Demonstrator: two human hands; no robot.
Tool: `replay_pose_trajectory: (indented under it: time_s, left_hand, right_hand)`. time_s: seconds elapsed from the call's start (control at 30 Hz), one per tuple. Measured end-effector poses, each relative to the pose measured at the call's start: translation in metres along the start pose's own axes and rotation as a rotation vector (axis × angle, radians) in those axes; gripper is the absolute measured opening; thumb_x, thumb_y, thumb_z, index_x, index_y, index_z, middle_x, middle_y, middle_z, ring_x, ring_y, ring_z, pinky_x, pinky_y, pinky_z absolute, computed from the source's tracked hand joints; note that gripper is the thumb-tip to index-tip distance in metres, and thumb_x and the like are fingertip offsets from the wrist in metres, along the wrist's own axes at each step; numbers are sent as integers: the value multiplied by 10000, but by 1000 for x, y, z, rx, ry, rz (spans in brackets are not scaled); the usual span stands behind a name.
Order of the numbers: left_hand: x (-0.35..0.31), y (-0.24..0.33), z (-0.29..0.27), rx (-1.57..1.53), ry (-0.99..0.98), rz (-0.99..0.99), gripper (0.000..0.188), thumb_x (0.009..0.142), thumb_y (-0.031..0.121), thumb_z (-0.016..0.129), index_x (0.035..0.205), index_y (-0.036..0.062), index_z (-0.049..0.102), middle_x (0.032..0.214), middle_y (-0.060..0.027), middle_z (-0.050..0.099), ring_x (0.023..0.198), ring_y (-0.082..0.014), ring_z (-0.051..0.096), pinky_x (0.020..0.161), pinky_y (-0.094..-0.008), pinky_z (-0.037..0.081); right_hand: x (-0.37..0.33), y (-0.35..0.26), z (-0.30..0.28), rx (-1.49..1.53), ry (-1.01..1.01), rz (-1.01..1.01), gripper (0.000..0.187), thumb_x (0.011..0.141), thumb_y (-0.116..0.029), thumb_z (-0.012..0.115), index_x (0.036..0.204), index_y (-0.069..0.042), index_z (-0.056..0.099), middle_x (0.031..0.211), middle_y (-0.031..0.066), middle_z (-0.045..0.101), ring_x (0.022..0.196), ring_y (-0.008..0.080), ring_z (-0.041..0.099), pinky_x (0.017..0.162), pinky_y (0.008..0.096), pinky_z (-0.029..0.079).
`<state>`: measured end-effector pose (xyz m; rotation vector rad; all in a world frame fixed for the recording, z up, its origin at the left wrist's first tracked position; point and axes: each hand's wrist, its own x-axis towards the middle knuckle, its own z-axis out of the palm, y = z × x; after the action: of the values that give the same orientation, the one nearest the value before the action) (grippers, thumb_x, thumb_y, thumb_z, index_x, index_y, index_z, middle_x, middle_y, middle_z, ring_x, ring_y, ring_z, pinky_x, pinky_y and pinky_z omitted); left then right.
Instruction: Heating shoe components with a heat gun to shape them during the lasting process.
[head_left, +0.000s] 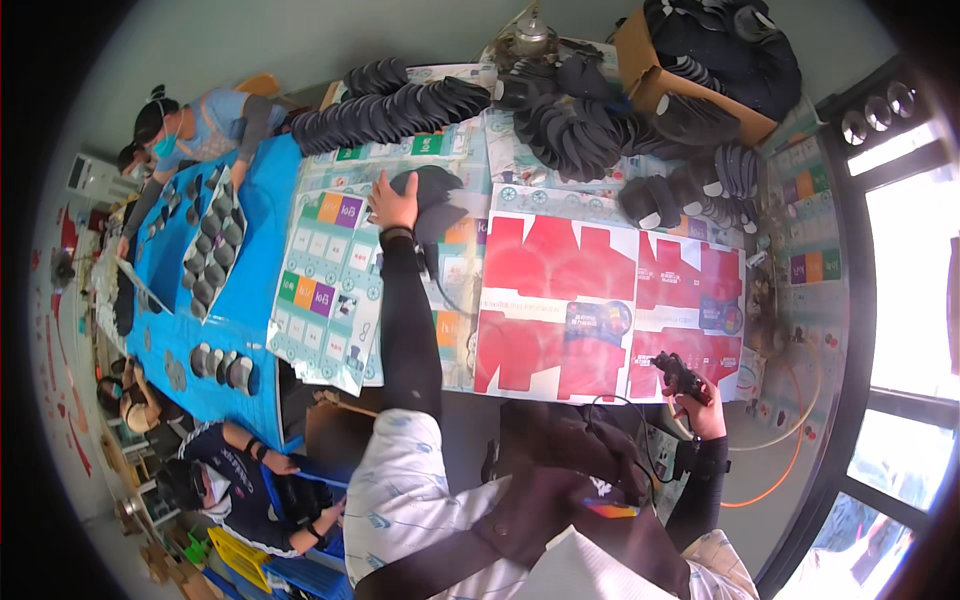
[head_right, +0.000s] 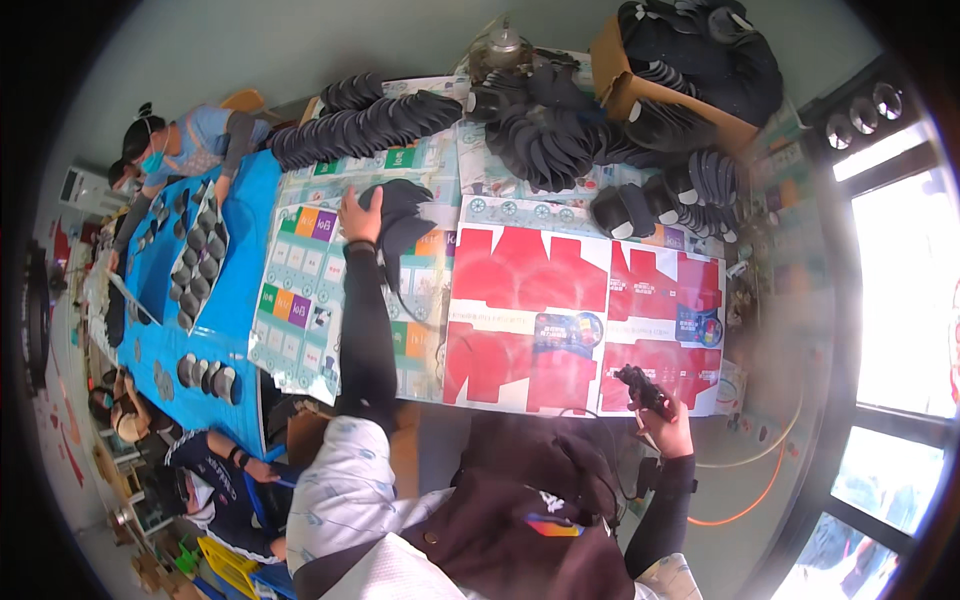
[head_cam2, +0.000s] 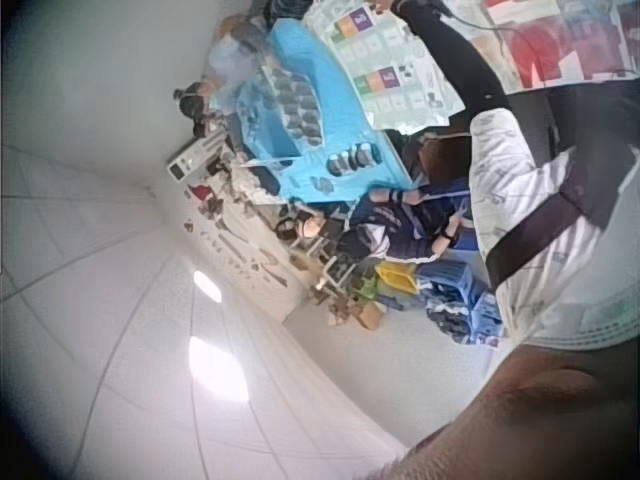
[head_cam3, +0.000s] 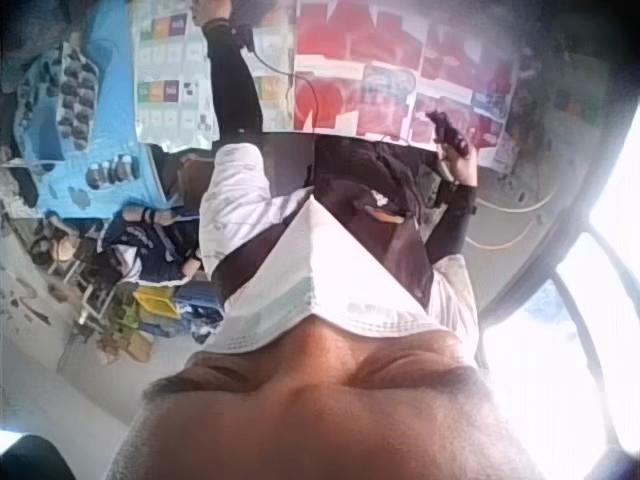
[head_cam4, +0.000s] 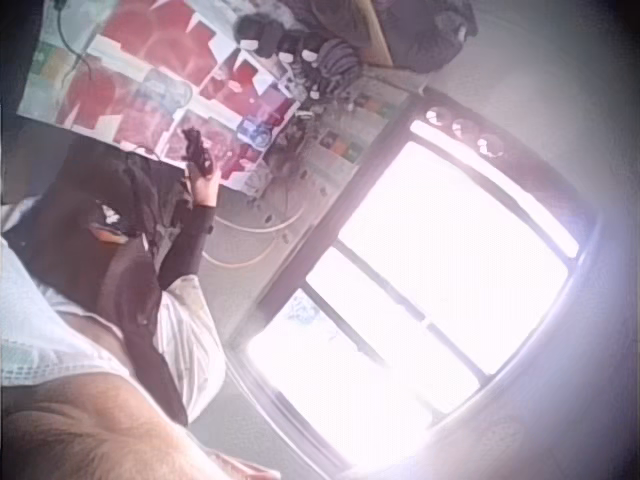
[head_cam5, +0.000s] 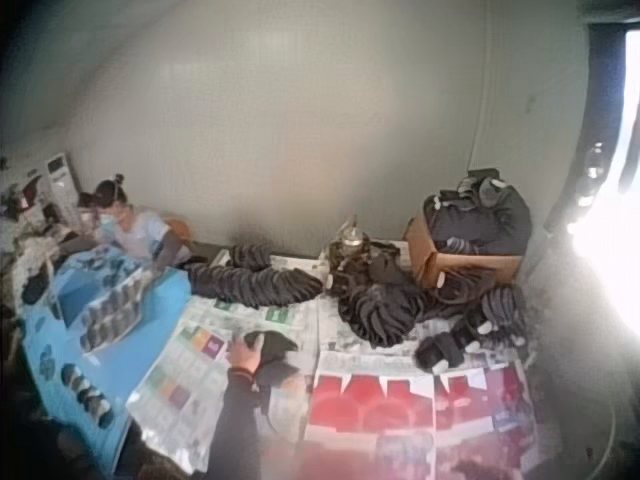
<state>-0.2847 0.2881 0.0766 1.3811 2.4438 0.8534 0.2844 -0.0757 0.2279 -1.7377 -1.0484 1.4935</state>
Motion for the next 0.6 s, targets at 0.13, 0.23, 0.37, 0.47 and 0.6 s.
replay_pose_trajectory:
  time_s: [0.13, 0.23, 0.37, 0.47, 0.6]
  left_hand:
    - [83, -29, 16, 175, -392, 121, 874, 866, 700, 608, 1490, 113, 438, 1531, -207, 426, 1437, -385, 369, 1180, -537, 290]
    - [60, -5, 32, 531, -430, 309, 776, 816, 594, 745, 1413, 153, 517, 1382, -162, 551, 1344, -354, 472, 1115, -507, 378]
    - [51, 12, -10, 425, -373, 387, 861, 749, 638, 775, 1444, 214, 493, 1489, -113, 460, 1347, -391, 461, 1118, -597, 345]
    - [36, -26, 5, 352, 48, 456, 832, 782, 700, 705, 1444, 233, 515, 1472, -138, 484, 1350, -425, 444, 1104, -708, 279]
    - [66, -36, 10, 237, -350, 229, 850, 815, 780, 595, 1474, 254, 488, 1547, -120, 420, 1444, -444, 313, 1098, -772, 212]
  right_hand:
    - [-23, 15, 11, 49, 38, 30, 450, 825, 44, 603, 1275, 51, 587, 1004, 106, 738, 846, 135, 700, 545, 248, 561]
    - [-45, 13, 12, 25, 136, 64, 427, 815, 29, 608, 1241, 45, 611, 973, 84, 742, 809, 113, 687, 542, 240, 548]
    - [-58, 9, 14, -7, 193, 91, 347, 799, 22, 581, 1139, 40, 648, 939, 86, 731, 794, 117, 686, 542, 225, 557]
    - [-47, 2, 23, -10, 175, 90, 342, 803, 15, 581, 1137, 39, 651, 934, 83, 734, 780, 111, 683, 541, 222, 551]
    - [-32, 0, 28, 5, 122, 74, 353, 810, 25, 601, 1160, 25, 645, 953, 76, 745, 823, 123, 703, 569, 234, 549]
